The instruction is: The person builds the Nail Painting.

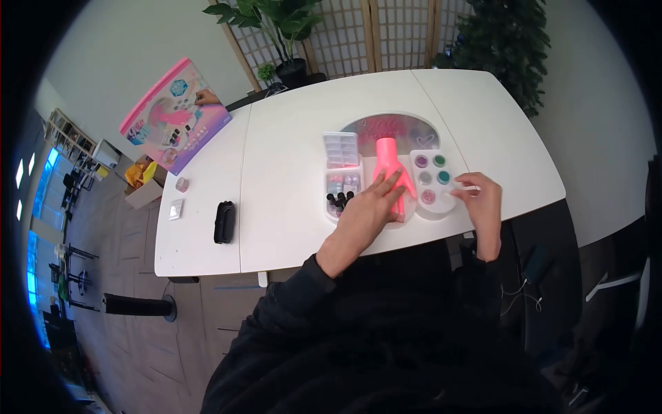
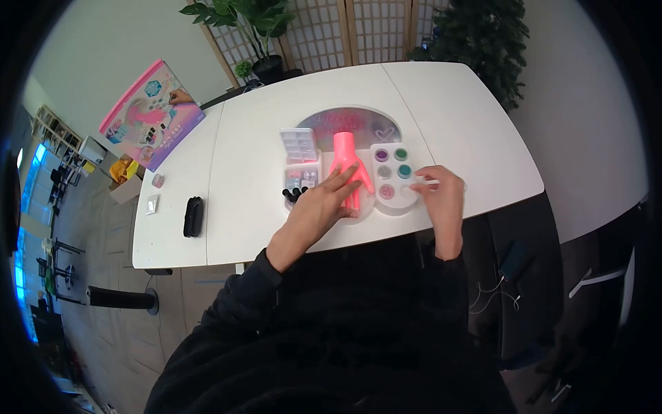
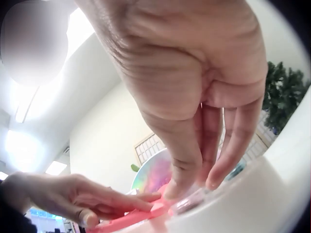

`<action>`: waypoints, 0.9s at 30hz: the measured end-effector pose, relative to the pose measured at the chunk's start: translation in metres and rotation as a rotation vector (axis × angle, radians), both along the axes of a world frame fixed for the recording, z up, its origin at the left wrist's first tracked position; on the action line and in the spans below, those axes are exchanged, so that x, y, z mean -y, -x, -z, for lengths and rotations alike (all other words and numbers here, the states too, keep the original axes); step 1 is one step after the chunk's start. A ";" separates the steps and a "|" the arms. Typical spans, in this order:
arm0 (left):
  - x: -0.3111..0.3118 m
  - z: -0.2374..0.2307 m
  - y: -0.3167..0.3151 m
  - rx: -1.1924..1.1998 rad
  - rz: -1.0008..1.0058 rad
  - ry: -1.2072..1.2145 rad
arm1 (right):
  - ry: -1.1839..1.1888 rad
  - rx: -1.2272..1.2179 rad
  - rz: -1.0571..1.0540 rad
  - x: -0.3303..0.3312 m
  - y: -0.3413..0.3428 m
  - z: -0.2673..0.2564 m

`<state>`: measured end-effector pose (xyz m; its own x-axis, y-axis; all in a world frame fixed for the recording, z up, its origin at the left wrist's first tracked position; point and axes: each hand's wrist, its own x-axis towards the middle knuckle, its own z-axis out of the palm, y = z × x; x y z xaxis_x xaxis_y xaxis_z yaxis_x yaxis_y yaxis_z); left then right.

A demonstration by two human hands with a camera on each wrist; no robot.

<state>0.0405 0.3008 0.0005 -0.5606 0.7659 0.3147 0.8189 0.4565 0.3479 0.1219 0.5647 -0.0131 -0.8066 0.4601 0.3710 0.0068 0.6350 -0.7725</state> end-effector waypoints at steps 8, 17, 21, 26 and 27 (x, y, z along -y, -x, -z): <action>0.001 0.000 0.002 -0.004 0.012 -0.013 | -0.265 0.286 0.440 -0.058 -0.016 0.037; 0.002 0.006 0.003 -0.029 0.019 -0.015 | -0.250 0.321 0.388 -0.064 -0.009 0.031; -0.001 -0.002 0.001 0.026 0.025 -0.008 | -0.260 0.342 0.289 -0.037 -0.013 0.013; 0.000 -0.008 -0.001 0.047 0.004 0.011 | -0.279 0.210 0.161 0.008 -0.020 -0.023; 0.000 -0.008 0.000 0.044 0.007 0.013 | -0.278 0.212 0.160 0.016 -0.021 -0.029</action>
